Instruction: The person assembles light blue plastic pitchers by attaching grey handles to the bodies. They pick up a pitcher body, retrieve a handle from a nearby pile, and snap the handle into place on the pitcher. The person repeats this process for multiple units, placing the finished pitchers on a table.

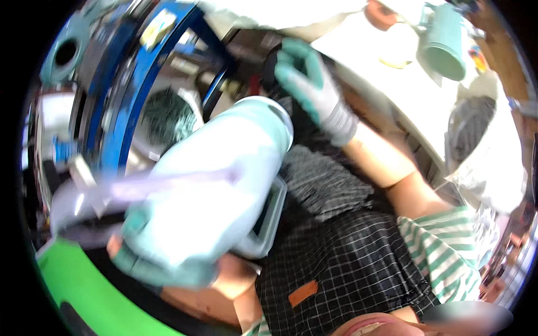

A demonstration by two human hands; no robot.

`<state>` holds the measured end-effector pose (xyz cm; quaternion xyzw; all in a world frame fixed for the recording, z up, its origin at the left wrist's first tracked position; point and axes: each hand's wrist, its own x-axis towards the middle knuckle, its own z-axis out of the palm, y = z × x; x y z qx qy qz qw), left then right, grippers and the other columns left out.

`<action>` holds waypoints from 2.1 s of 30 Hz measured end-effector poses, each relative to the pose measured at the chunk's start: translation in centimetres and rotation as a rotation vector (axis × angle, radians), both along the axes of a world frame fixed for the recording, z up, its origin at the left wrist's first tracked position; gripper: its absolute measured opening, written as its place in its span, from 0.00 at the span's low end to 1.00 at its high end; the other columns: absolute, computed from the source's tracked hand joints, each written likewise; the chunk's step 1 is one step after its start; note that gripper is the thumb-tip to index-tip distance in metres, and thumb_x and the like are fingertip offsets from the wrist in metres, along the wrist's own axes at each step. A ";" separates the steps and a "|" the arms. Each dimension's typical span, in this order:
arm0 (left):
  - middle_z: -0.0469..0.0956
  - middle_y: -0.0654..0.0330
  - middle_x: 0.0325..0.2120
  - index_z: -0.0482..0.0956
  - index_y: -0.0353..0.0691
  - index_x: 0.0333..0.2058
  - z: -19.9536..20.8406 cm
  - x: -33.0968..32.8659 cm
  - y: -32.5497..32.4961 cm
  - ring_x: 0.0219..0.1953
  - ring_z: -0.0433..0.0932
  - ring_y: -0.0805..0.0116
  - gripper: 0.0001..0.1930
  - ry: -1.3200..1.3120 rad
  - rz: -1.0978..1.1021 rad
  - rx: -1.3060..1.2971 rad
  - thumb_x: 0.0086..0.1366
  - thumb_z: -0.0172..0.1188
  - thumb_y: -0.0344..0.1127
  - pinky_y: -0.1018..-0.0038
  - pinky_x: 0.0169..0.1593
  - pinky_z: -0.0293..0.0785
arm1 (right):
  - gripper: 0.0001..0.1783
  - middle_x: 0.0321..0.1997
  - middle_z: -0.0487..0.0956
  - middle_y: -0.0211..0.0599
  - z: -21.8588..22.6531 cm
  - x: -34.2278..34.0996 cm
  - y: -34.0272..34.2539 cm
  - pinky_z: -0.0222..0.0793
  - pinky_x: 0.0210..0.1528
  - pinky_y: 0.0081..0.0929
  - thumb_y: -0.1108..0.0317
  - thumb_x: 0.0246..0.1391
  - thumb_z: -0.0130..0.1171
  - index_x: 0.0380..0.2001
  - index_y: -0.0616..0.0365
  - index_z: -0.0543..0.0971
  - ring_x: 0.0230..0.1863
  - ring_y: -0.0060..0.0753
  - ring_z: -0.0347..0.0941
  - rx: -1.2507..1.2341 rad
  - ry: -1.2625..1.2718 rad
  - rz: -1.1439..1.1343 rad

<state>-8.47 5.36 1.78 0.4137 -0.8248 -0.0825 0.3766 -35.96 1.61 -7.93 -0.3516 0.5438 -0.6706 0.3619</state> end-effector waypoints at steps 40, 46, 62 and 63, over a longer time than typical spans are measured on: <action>0.83 0.51 0.38 0.84 0.38 0.44 -32.6 50.0 28.8 0.37 0.81 0.56 0.32 0.134 1.859 0.914 0.57 0.70 0.63 0.58 0.41 0.77 | 0.12 0.44 0.85 0.47 -2.3 9.2 6.6 0.79 0.47 0.32 0.78 0.57 0.63 0.45 0.66 0.83 0.42 0.40 0.83 0.104 0.705 0.781; 0.86 0.59 0.31 0.87 0.40 0.41 -30.0 51.4 39.1 0.30 0.80 0.67 0.30 0.835 1.845 0.890 0.55 0.73 0.62 0.63 0.34 0.78 | 0.10 0.37 0.84 0.47 -2.3 11.9 7.1 0.76 0.39 0.34 0.72 0.58 0.66 0.43 0.63 0.85 0.35 0.44 0.81 0.004 0.644 0.932; 0.79 0.61 0.33 0.80 0.32 0.36 1.6 20.6 5.0 0.33 0.76 0.72 0.19 0.577 0.364 0.249 0.60 0.73 0.44 0.75 0.37 0.73 | 0.55 0.74 0.67 0.41 0.9 17.5 4.0 0.68 0.67 0.29 0.65 0.56 0.75 0.78 0.54 0.53 0.70 0.31 0.67 -0.014 -0.067 0.922; 0.80 0.60 0.37 0.81 0.31 0.37 1.5 18.2 4.6 0.36 0.77 0.72 0.16 0.687 0.383 0.394 0.59 0.72 0.38 0.76 0.40 0.73 | 0.63 0.76 0.61 0.42 1.0 17.7 4.2 0.63 0.70 0.34 0.62 0.54 0.76 0.81 0.50 0.43 0.73 0.34 0.61 0.054 -0.148 0.976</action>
